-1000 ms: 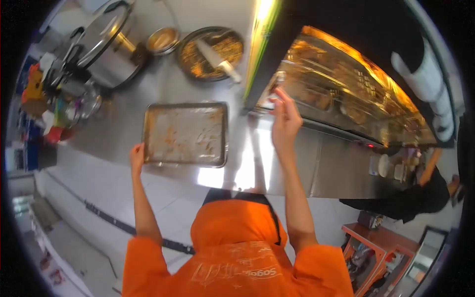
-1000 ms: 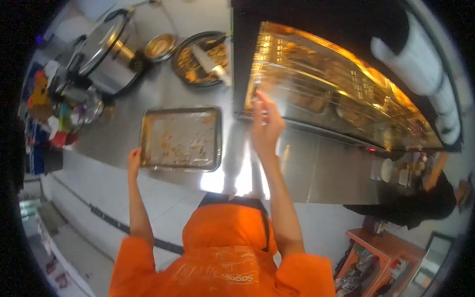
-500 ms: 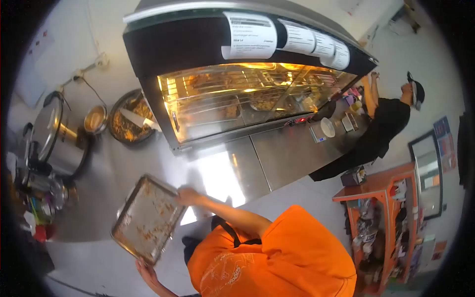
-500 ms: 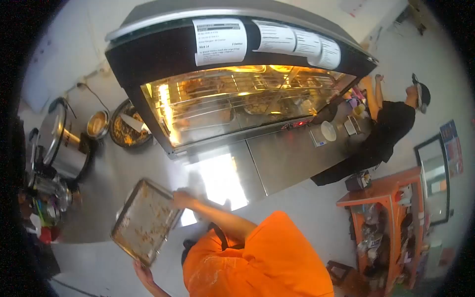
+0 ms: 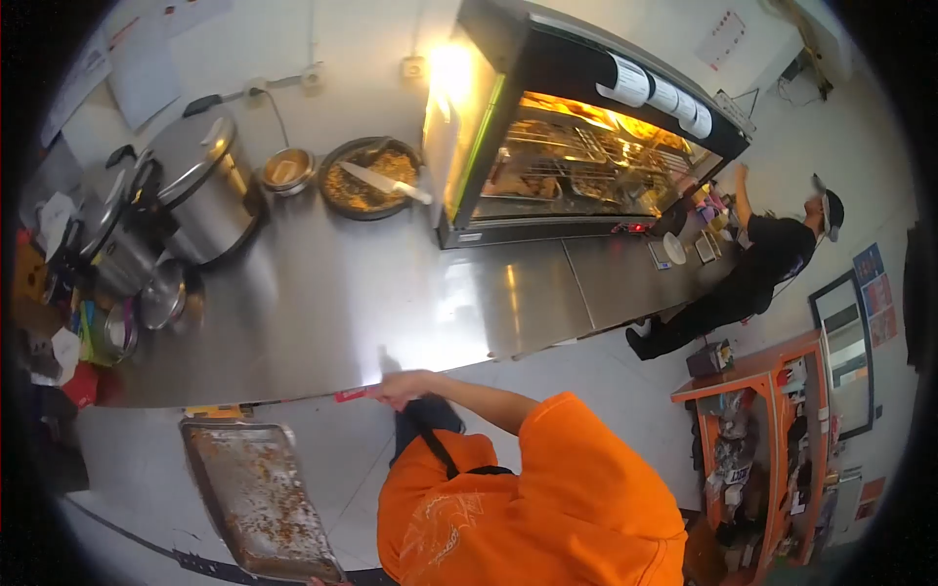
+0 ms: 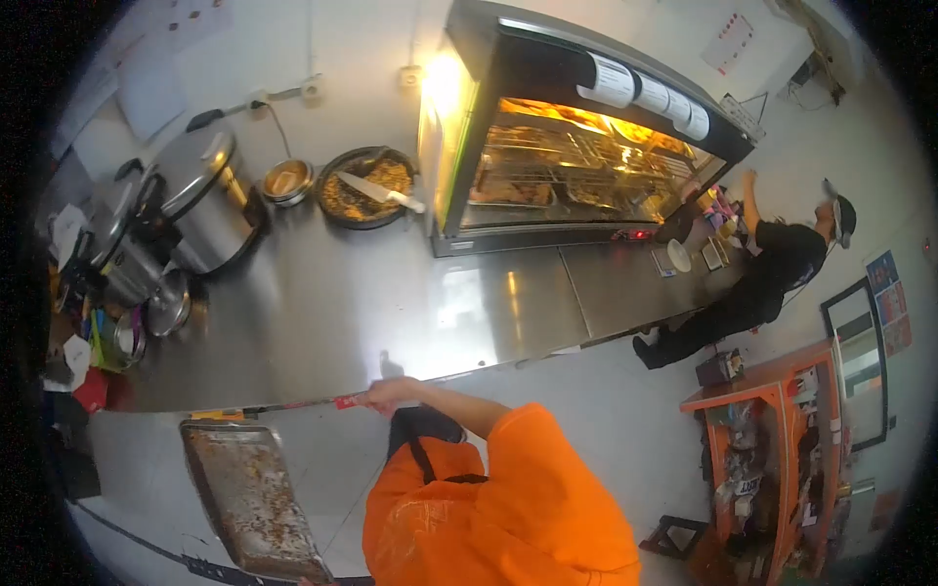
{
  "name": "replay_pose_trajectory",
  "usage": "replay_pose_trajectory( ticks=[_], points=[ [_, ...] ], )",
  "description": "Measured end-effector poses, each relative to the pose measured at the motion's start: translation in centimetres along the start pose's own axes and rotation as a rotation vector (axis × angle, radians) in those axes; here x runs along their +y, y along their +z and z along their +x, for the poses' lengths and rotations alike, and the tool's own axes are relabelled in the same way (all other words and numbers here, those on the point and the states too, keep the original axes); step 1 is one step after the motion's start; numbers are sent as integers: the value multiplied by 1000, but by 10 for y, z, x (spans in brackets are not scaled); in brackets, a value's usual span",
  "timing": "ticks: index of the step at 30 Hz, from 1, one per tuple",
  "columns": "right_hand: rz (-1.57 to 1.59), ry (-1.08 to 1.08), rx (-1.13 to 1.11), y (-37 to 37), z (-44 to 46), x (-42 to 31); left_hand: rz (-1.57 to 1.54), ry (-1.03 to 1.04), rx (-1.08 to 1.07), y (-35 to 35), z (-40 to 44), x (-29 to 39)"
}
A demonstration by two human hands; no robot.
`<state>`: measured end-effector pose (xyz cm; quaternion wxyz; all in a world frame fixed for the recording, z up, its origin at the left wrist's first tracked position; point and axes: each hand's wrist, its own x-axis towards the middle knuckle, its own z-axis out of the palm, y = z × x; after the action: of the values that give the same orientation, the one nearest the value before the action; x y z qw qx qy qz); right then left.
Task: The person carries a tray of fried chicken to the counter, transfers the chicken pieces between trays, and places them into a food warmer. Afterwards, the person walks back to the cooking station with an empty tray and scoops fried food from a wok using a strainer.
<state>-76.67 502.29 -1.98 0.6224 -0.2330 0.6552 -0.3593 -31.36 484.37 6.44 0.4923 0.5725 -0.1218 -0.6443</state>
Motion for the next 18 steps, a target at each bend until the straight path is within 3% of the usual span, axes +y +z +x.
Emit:
replay_pose_trajectory(
  ticks=[1, 2, 3, 5, 6, 7, 8, 9, 10, 11, 12, 13, 14, 15, 16, 18],
  points=[
    [203, -11, -72, 18, 7, 19, 124, -65, -429, -103, 121, 0],
    [327, 131, 77, 44, -9, 3, 145, -6, -373, -97, 132, 13],
    [358, 86, 24, 55, 1, 23, 148, 34, -338, -82, 145, 23],
    [82, -308, 52, 71, 11, 85, 136, 87, -328, -60, 184, 43],
    [-333, 165, 226, 81, 31, 111, 122, 117, -340, -50, 210, 52],
    [-766, 114, 276, 88, 50, 157, 103, 154, -361, -39, 238, 59],
    [-734, 426, 229, 85, 71, 223, 91, 205, -381, -33, 267, 67],
    [-851, 431, 246, 95, 45, 224, 124, 294, -432, -41, 317, 71],
    [-1025, 467, -44, 72, 86, 366, 579, 952, -579, -59, 395, 66],
    [-743, 794, -92, 68, 72, 315, 259, 504, -587, -37, 390, 85],
    [-640, 861, -53, 69, 64, 272, -146, 111, -450, 3, 359, 113],
    [-625, 810, -12, 72, 86, 238, -198, 90, -445, -8, 387, 124],
    [-612, 752, 9, 69, 116, 201, 51, 337, -493, -28, 409, 130],
    [-602, 693, 14, 66, 150, 167, -261, 176, -437, 31, 347, 169],
    [-593, 652, -11, 81, 193, 126, -322, 191, -236, -5, 366, 189],
    [-635, 599, -98, 122, 285, 31, -418, 212, -132, -36, 349, 250]
  ],
)
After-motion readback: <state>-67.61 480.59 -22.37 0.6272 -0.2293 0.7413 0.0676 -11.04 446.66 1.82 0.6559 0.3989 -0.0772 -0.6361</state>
